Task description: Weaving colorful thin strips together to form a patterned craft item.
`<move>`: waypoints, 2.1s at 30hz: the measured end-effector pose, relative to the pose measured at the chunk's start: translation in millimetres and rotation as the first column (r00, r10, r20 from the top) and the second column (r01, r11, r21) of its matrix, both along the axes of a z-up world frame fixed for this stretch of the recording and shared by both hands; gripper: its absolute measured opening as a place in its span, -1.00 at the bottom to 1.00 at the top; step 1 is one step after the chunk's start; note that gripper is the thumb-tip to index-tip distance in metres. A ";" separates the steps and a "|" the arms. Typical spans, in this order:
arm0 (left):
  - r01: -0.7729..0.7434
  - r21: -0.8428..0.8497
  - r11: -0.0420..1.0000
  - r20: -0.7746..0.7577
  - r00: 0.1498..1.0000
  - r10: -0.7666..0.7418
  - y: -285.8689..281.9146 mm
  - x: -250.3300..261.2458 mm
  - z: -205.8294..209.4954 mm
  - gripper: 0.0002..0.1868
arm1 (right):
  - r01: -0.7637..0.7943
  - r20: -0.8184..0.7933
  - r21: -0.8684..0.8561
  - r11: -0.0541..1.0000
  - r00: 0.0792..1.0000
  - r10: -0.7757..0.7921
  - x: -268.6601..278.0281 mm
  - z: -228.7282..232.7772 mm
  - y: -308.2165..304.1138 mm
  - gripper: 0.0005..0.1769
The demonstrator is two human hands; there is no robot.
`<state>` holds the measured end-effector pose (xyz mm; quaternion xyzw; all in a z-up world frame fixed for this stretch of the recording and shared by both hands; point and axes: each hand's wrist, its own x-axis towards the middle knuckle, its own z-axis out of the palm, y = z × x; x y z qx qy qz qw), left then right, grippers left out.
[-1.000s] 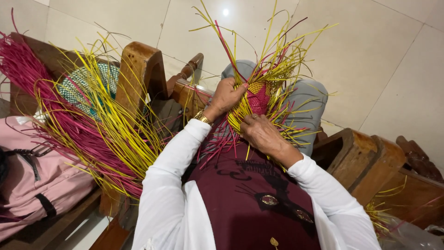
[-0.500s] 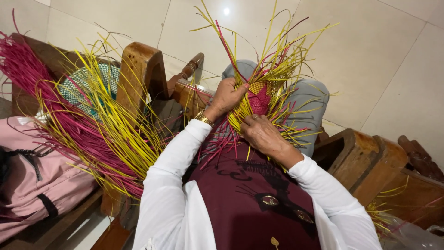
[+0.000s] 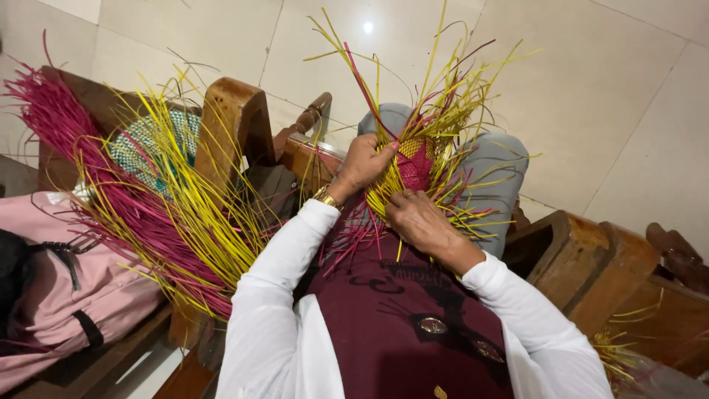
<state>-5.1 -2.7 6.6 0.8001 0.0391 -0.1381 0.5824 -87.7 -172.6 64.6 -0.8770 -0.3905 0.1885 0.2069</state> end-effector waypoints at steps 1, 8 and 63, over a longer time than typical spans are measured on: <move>0.001 0.000 1.000 0.001 1.000 -0.001 0.6 0.3 -0.2 -0.62 | 0.001 0.001 0.000 1.000 1.000 -0.001 0.1 0.5 0.4 -0.79; -0.021 0.015 1.000 0.023 1.000 0.020 1.4 1.4 -2.5 -0.60 | 0.004 -0.006 -0.015 1.000 1.000 -0.005 2.8 7.6 1.3 -0.74; -0.163 -0.043 0.986 0.255 0.952 0.169 0.2 -8.7 -13.8 -0.77 | 0.022 0.040 -0.067 0.998 0.999 -0.019 -3.3 10.3 2.6 -0.72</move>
